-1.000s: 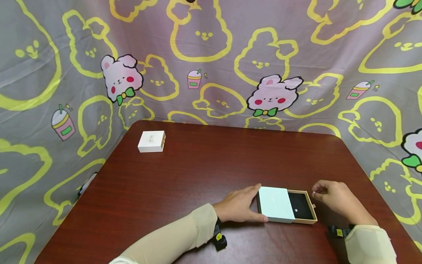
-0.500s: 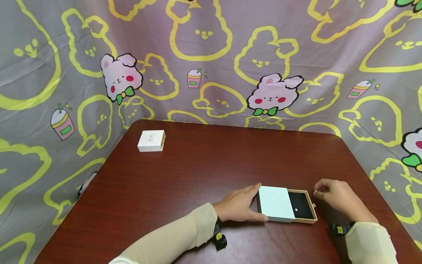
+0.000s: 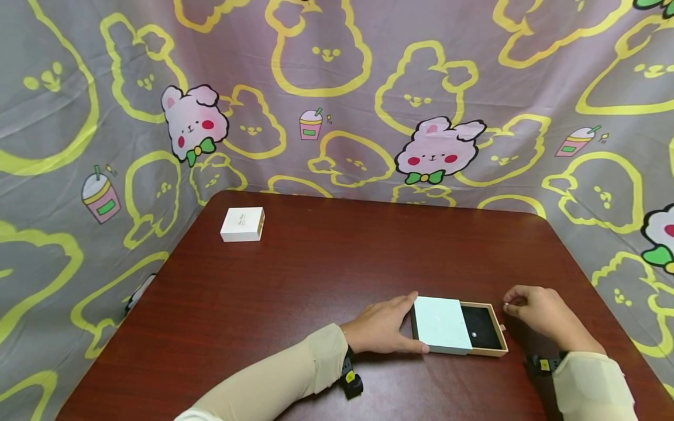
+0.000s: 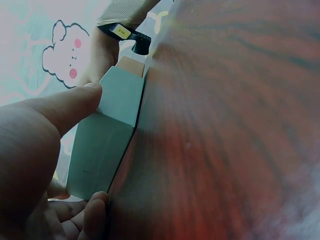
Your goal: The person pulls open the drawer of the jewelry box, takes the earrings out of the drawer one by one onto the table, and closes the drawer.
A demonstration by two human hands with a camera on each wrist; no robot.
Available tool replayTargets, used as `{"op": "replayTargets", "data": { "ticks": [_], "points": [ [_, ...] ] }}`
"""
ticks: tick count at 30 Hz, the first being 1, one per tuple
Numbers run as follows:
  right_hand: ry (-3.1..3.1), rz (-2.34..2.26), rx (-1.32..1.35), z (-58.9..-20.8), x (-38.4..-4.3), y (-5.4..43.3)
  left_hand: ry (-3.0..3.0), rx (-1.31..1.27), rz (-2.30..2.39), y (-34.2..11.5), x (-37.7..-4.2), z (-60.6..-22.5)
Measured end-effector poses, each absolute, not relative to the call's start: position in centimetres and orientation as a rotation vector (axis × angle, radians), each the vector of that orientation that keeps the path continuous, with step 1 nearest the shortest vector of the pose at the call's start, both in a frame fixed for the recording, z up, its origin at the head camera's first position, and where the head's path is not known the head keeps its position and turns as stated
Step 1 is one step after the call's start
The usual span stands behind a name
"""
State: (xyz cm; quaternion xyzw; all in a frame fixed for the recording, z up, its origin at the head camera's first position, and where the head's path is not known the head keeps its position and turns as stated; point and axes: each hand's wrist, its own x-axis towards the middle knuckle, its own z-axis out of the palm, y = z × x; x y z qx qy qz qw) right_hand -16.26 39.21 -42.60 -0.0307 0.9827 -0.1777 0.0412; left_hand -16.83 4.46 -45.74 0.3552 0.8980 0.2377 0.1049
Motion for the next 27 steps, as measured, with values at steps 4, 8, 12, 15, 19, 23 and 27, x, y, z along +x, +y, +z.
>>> {"op": "replayTargets", "data": {
  "ticks": [4, 8, 12, 15, 19, 23, 27],
  "points": [
    [2.991, -0.549, -0.071, -42.74, -16.33, 39.38, 2.652, 1.046, 0.704, 4.5, -16.81, -45.8],
    [2.999, -0.544, -0.073, -42.92, -16.38, 39.53, 2.653, 1.045, 0.703, 4.52, -16.81, -45.82],
    [3.016, -0.531, -0.094, -43.12, -16.4, 39.56, 2.655, 1.048, 0.698, 4.56, -16.86, -45.86],
    [3.02, -0.534, -0.098, -43.22, -16.45, 39.57, 2.657, 1.048, 0.695, 4.61, -16.9, -45.9],
    [3.014, -0.553, -0.089, -43.3, -16.5, 39.59, 2.654, 1.045, 0.692, 4.63, -16.95, -45.89],
    [3.007, -0.554, -0.087, -43.28, -16.49, 39.56, 2.652, 1.044, 0.693, 4.6, -16.96, -45.86],
    [3.0, -0.551, -0.093, -43.26, -16.46, 39.48, 2.656, 1.045, 0.693, 4.56, -16.97, -45.94]
  ]
}}
